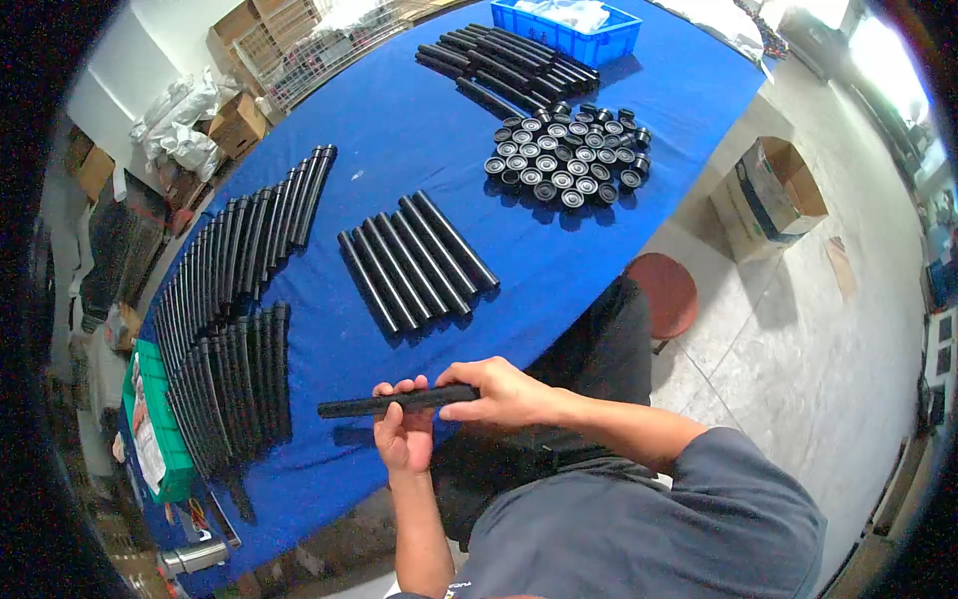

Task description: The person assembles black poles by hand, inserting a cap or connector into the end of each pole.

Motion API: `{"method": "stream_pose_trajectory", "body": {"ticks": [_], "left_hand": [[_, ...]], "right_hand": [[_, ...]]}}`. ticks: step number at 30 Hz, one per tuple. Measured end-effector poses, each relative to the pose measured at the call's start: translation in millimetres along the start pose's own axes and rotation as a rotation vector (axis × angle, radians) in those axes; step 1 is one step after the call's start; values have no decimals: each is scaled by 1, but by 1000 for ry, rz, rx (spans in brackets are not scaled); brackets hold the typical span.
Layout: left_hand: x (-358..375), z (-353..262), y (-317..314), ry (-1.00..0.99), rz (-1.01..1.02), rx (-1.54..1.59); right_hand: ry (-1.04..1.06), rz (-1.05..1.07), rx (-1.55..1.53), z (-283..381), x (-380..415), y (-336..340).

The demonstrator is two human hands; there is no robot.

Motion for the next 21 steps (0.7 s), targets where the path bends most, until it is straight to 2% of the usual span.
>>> {"method": "stream_pose_trajectory", "body": {"ticks": [2,3,5,10,14,16,18,19,20,21], "left_hand": [[-2,-1,-4,11,-36,-25],[-3,0,-3,25,-53,6],[-2,2,1,41,-102,65],[0,0,-1,28,-7,33],[0,-1,4,-16,-48,83],[2,-1,9,-26,-83,123],[1,-2,12,-40,-110,142],[-4,-2,5,-51,-68,49],[0,-1,8,-32,-87,55],[-1,-1,8,-19,-57,75]], "right_hand": [[23,-19,-65,-8,0,0],[57,-60,48,0,2,3],[43,-57,86,3,2,0],[-36,-9,42,-2,1,2],[118,-119,378,24,-1,3],[114,-220,434,57,0,16],[283,-173,295,83,-2,10],[408,-66,130,93,-2,-4],[408,42,-71,98,2,-27],[325,400,-339,115,3,-52]]}}
Point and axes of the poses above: each hand's wrist, its own x-axis away from the middle knuckle, its own y-axis out of the back of the hand, z = x × y, the point moved 7 cm from there along -x, towards the middle knuckle, and after that the axes turned 13 degrees about z, right-handed, at the moved point
